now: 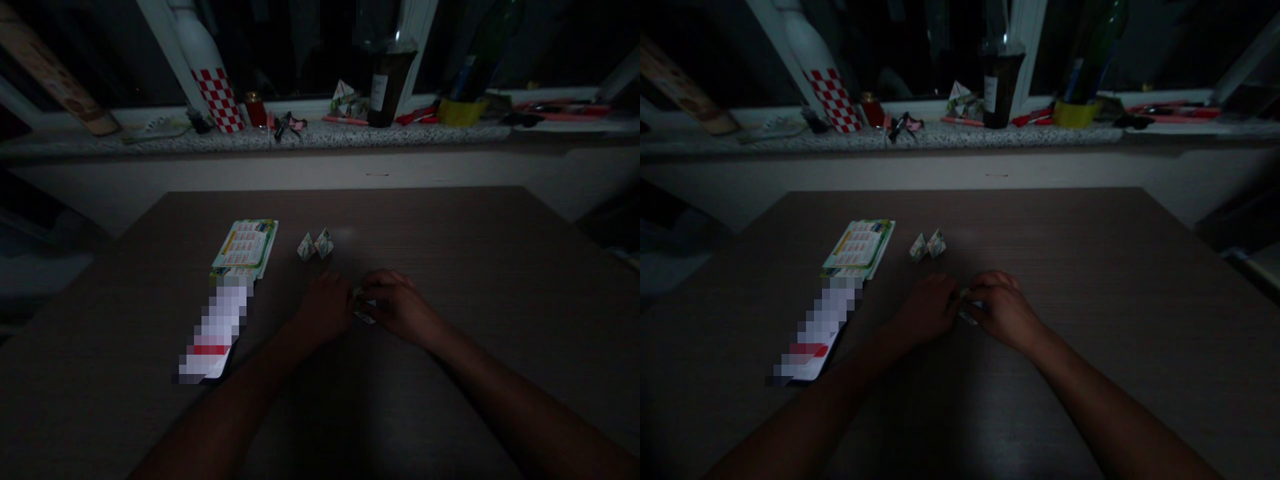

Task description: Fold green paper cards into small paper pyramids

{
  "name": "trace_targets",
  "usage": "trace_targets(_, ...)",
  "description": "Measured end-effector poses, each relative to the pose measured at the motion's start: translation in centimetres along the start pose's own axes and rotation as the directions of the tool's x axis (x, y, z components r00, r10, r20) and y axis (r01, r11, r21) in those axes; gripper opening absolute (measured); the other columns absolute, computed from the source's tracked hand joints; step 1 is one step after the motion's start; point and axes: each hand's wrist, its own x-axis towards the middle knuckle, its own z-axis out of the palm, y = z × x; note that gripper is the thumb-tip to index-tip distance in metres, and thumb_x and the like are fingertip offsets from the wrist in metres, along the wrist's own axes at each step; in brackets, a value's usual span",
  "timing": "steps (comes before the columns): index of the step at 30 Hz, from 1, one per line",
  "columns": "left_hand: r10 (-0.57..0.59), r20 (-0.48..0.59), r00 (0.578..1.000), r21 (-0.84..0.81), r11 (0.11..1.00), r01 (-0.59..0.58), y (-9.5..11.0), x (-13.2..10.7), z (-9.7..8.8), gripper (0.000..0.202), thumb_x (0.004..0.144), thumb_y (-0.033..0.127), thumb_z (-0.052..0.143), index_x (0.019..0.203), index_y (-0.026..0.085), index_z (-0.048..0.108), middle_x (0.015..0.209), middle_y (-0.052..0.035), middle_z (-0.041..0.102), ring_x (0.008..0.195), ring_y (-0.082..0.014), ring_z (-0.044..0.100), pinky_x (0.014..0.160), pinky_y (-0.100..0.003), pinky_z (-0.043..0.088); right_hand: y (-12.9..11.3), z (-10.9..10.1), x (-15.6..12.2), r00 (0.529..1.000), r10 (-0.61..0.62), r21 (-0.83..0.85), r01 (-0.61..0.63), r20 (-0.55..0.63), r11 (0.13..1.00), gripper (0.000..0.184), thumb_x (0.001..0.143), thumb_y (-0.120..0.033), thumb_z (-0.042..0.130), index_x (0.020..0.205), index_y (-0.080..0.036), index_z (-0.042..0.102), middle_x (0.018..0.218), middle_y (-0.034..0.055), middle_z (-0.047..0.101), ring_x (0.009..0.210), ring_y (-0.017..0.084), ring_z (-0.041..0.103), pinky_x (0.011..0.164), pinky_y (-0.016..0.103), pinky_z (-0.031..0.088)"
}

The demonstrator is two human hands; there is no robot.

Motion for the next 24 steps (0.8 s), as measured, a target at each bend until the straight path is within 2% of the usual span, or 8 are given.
trace_targets(8, 0.031, -0.015, 0.999, 0.04, 0.999, -0.031, -0.03, -0.3, 0.05, 0.015, 0.089, 0.025, 0.042, 0.094, 0.018, 0.055, 0.096, -0.0071, 0.059, 0.091, -0.0232, 0.053, 0.077, -0.037, 0.041, 0.08, 0.18, 0.37, 1.0, 0.011, -0.032, -0.011, 0.005, 0.999, 0.017, 0.076, -0.026, 0.07, 0.092, -0.029, 0.074, 0.102, 0.0041, 0.066, 0.1, 0.024, 0.056, 0.09, 0.044, 0.039)
trace_targets(15, 0.024, -0.032, 0.999, 0.064, 0.998, -0.022, -0.01, -0.43, 0.25, 0.016, 0.09, 0.025, 0.041, 0.093, 0.018, 0.055, 0.096, -0.0071, 0.058, 0.091, -0.0232, 0.052, 0.076, -0.037, 0.04, 0.34, -0.35, -0.02, 0.997, -0.031, -0.033, 0.034, 0.066, 0.999, 0.032, 0.071, -0.025, 0.074, 0.102, -0.031, 0.07, 0.107, 0.004, 0.063, 0.104, 0.026, 0.055, 0.091, 0.045, 0.039)
trace_targets(21, 0.011, -0.034, 0.999, 0.055, 0.998, -0.009, 0.03, -0.53, 0.26, 0.016, 0.09, 0.025, 0.042, 0.094, 0.018, 0.056, 0.096, -0.0076, 0.057, 0.091, -0.0232, 0.052, 0.076, -0.037, 0.039, 0.39, -0.46, -0.29, 0.996, -0.038, -0.032, 0.04, 0.08, 0.999, 0.035, 0.071, -0.025, 0.072, 0.106, -0.031, 0.068, 0.112, 0.0049, 0.061, 0.108, 0.027, 0.053, 0.093, 0.048, 0.038)
trace_targets(24, 0.015, -0.039, 0.999, 0.043, 0.999, -0.013, 0.12, -0.7, 0.13, 0.018, 0.087, 0.031, 0.046, 0.095, 0.017, 0.056, 0.098, -0.0085, 0.057, 0.093, -0.0246, 0.052, 0.078, -0.038, 0.039, 0.33, -0.51, -0.24, 0.996, -0.04, -0.031, 0.042, 0.083, 0.999, 0.036, 0.071, -0.024, 0.072, 0.106, -0.031, 0.068, 0.111, 0.0048, 0.062, 0.107, 0.027, 0.053, 0.092, 0.047, 0.039)
